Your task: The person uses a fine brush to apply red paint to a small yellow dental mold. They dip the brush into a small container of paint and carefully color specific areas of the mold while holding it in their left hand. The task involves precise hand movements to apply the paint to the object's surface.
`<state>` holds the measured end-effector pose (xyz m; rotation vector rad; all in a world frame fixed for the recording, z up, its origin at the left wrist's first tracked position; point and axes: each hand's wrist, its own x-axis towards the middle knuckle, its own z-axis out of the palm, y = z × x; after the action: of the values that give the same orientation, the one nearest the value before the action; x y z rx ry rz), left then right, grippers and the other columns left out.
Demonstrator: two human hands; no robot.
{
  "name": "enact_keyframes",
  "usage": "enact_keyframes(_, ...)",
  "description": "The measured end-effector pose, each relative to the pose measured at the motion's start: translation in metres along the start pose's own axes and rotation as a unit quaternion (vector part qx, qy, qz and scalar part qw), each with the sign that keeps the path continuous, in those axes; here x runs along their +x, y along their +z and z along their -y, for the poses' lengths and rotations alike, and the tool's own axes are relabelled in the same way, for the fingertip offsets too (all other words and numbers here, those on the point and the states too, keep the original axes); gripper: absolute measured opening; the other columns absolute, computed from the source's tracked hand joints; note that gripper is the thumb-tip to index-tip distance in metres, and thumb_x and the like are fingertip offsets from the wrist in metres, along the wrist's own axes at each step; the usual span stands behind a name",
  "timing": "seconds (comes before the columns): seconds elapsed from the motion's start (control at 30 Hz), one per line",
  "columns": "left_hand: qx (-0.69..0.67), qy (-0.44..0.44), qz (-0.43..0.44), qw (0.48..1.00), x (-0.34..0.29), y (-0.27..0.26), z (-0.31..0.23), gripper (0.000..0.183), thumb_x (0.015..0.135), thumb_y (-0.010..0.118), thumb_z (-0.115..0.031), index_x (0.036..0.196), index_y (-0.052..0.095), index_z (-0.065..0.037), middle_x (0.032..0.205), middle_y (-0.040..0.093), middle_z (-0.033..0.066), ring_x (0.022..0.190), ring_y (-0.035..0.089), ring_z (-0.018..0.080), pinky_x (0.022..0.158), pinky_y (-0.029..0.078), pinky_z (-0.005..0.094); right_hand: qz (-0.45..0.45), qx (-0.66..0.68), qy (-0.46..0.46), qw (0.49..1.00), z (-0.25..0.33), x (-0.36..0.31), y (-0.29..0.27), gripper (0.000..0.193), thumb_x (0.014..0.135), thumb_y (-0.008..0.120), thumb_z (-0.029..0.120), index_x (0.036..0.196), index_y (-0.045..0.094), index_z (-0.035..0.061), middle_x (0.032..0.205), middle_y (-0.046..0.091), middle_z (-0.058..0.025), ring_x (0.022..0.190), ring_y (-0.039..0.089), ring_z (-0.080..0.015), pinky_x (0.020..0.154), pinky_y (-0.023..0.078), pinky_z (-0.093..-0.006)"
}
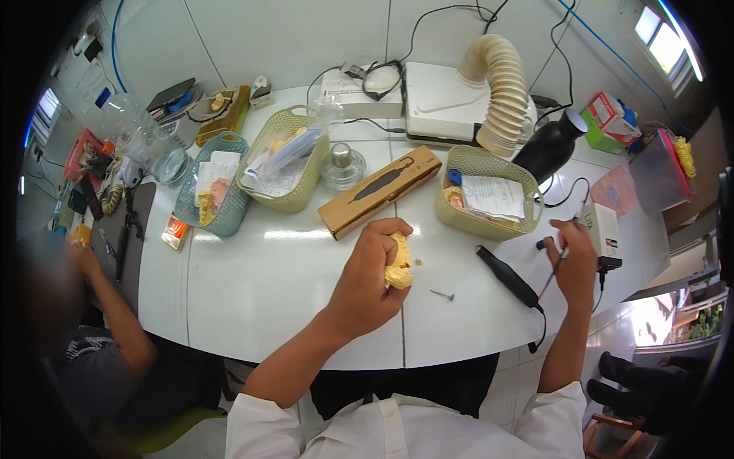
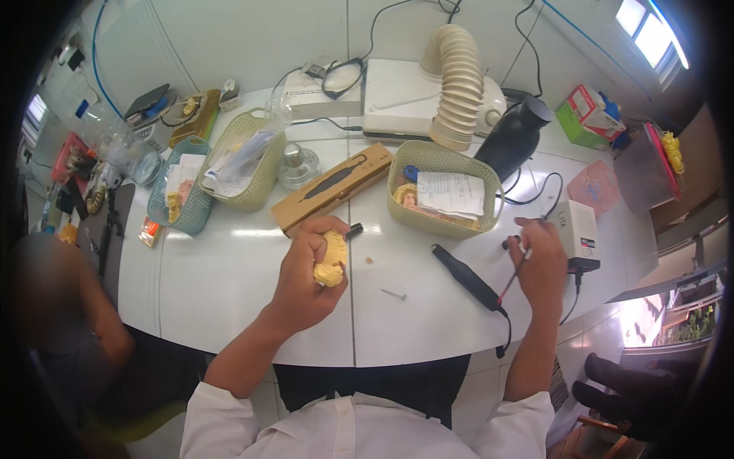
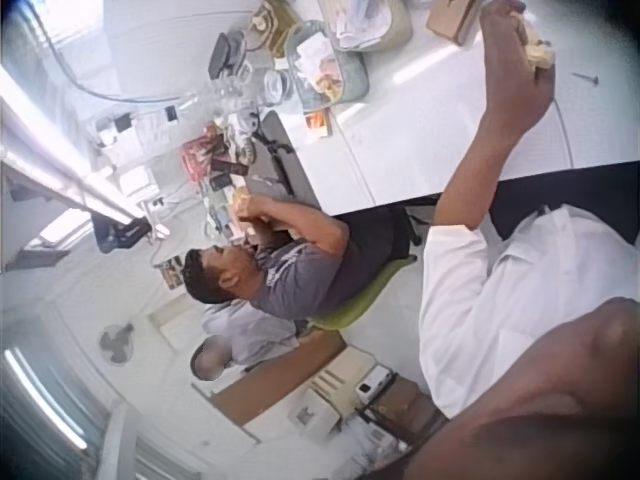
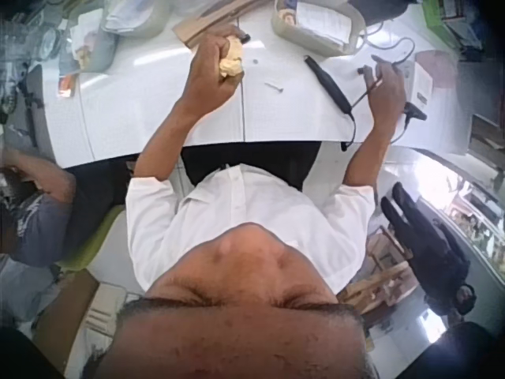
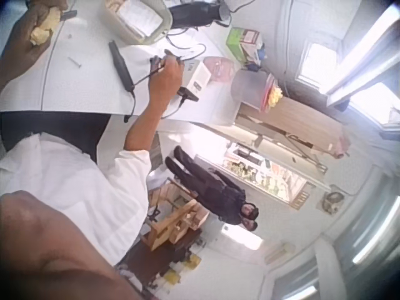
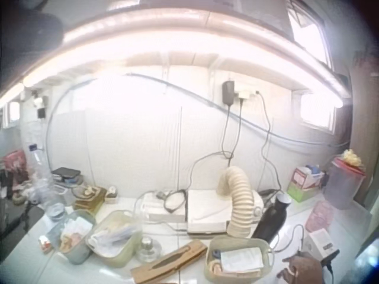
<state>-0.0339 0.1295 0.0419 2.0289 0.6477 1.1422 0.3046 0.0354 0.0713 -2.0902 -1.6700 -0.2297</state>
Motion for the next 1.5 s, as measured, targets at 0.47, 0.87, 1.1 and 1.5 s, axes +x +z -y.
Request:
enact_keyframes(0.47,0.191,0.15,-0.06,0.968,-0.001,0.002,0.002,0.042,0.084,0.07,0.004,0.097,0.032,-0.008,0.123,0.051,0.0249,0.107,0.057,0.0297,0.084,0.052,0.0356,0.001,0.478,-0.247,0.843,0.136,0.021,0.037,0.044,0.081,0.08,0.007,0.07,0.038,0.0121,0.093,0.075,-0.0103,0.069,0.066,-0.0187,0.059,0.049,-0.0276)
enact_keyframes(0.87,0.221,0.151,-0.019,0.963,-0.009,0.008,0.0,0.044,0.087,0.076,-0.009,0.097,0.032,-0.009,0.123,0.052,0.0243,0.106,0.056,0.0315,0.081,0.051,0.0372,0.102,0.553,-0.188,0.805,0.137,0.002,0.054,0.044,0.082,0.08,0.008,0.07,0.038,0.0112,0.094,0.075,-0.0076,0.068,0.067,-0.02,0.056,0.049,-0.0265)
enact_keyframes(1.1,0.236,0.156,-0.011,0.959,-0.011,0.01,0.002,0.047,0.088,0.078,-0.017,0.097,0.032,-0.009,0.123,0.051,0.0245,0.107,0.055,0.0314,0.08,0.05,0.0365,0.12,0.531,-0.198,0.815,0.137,0.005,0.054,0.05,0.08,0.083,0.004,0.071,0.034,0.0117,0.091,0.074,-0.0165,0.076,0.074,-0.0202,0.059,0.052,-0.024)
enact_keyframes(1.5,0.223,0.134,-0.009,0.966,-0.011,0.01,0.002,0.047,0.087,0.079,-0.016,0.096,0.033,-0.009,0.123,0.051,0.0244,0.109,0.056,0.0312,0.082,0.05,0.0363,0.129,0.579,-0.143,0.792,0.139,0.002,0.058,0.041,0.082,0.078,0.006,0.071,0.039,0.0098,0.088,0.073,-0.0085,0.067,0.066,-0.0201,0.056,0.049,-0.0277)
